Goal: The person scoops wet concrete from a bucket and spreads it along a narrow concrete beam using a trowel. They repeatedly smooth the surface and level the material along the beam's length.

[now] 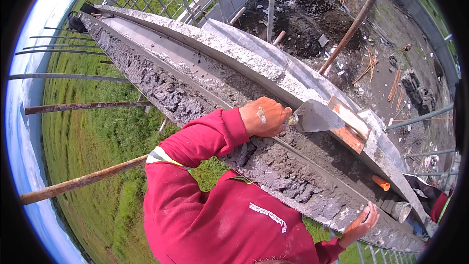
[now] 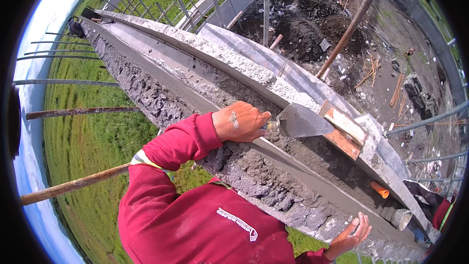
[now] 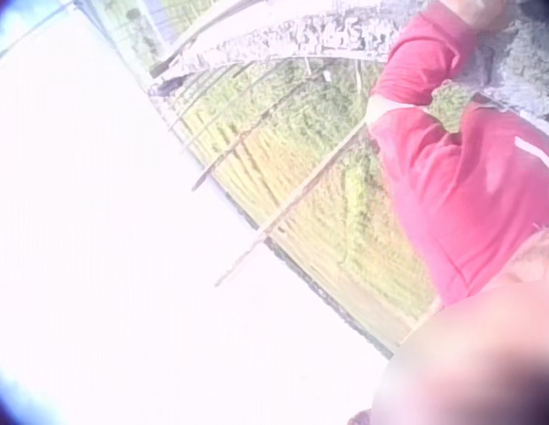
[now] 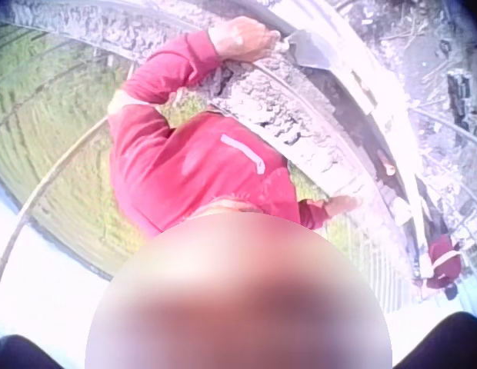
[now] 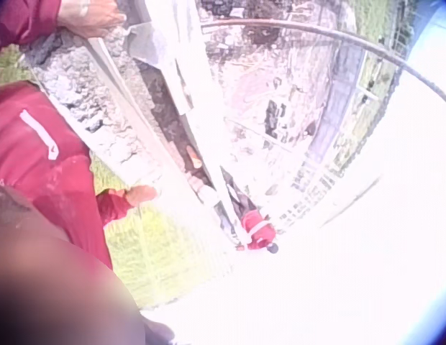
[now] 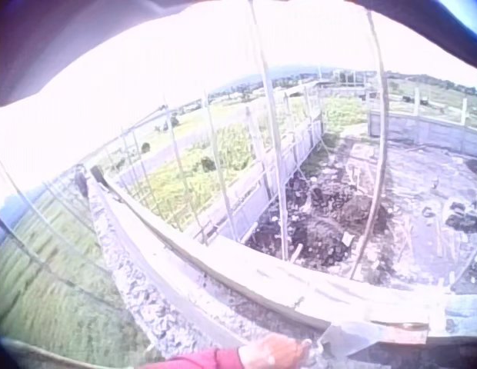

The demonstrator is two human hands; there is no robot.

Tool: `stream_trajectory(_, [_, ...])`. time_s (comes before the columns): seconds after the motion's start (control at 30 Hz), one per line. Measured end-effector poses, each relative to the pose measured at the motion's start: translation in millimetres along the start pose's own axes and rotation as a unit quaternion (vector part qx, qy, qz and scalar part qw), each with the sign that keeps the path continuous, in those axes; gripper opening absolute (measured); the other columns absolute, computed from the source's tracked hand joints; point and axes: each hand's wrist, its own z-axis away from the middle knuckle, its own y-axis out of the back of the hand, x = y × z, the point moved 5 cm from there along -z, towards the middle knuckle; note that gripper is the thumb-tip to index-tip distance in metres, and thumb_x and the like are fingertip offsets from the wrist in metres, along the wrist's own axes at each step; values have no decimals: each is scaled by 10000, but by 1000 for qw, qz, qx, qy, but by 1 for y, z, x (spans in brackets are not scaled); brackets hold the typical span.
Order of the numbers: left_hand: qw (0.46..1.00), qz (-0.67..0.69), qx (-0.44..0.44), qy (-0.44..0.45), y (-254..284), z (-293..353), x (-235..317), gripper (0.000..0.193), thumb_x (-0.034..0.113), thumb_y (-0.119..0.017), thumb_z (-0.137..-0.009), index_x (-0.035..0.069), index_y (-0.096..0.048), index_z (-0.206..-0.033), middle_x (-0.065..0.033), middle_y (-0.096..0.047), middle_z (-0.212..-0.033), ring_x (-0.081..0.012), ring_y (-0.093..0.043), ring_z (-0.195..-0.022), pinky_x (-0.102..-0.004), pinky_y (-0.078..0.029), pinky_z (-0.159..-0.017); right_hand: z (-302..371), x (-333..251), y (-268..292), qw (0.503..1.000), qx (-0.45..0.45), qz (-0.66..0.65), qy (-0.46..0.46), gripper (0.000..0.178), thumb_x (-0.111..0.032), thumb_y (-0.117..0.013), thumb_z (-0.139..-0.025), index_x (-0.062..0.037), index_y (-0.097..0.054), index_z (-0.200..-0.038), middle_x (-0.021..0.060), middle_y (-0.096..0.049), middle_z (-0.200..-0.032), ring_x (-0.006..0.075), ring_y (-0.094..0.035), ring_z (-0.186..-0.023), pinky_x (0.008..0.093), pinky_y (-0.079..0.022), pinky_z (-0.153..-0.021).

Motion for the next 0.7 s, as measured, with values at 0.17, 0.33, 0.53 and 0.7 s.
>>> stream_trajectory(0.17, [1000, 7, 9, 2, -1, 1, 0, 381, 333, -662, -891, -28, -596, -995, -209, -660, -705, -403, -682, -740, -489, -540, -672, 0, -6, 1, 999, 0, 48, 21, 342, -263, -432, -1069, -32, -654, -1189, 125, -656, -1210, 319, -559, -1202, 474, -325, -1126])
stream_trajectory(0.33, [1000, -1, -2, 1, -7, -1, -2, 387, 324, -667, -885, -36, -597, -1008, -196, -668, -711, -387, -690, -743, -475, -545, -669, 5, 21, -8, 999, -14, 31, -20, 379, -293, -419, -1068, -22, -660, -1179, 121, -658, -1209, 305, -552, -1203, 461, -312, -1137])
stream_trajectory(0.53, [1000, 8, 8, -1, -6, -1, -1, 377, 319, -664, -884, -35, -588, -988, -186, -665, -701, -381, -689, -725, -473, -543, -658, 49, 74, -39, 938, -14, 304, 164, 137, -210, -640, -822, -148, -657, -701, 94, -618, -664, 273, -598, -690, 495, -464, -829])
stream_trajectory(0.7, [1000, 10, -3, 7, -8, -1, -2, 377, 315, -660, -884, -37, -585, -995, -185, -669, -712, -377, -691, -735, -471, -542, -667, 43, 59, -25, 984, 39, 167, 47, 236, -180, -579, -917, -37, -715, -1046, 172, -700, -1047, 333, -640, -988, 473, -476, -948])
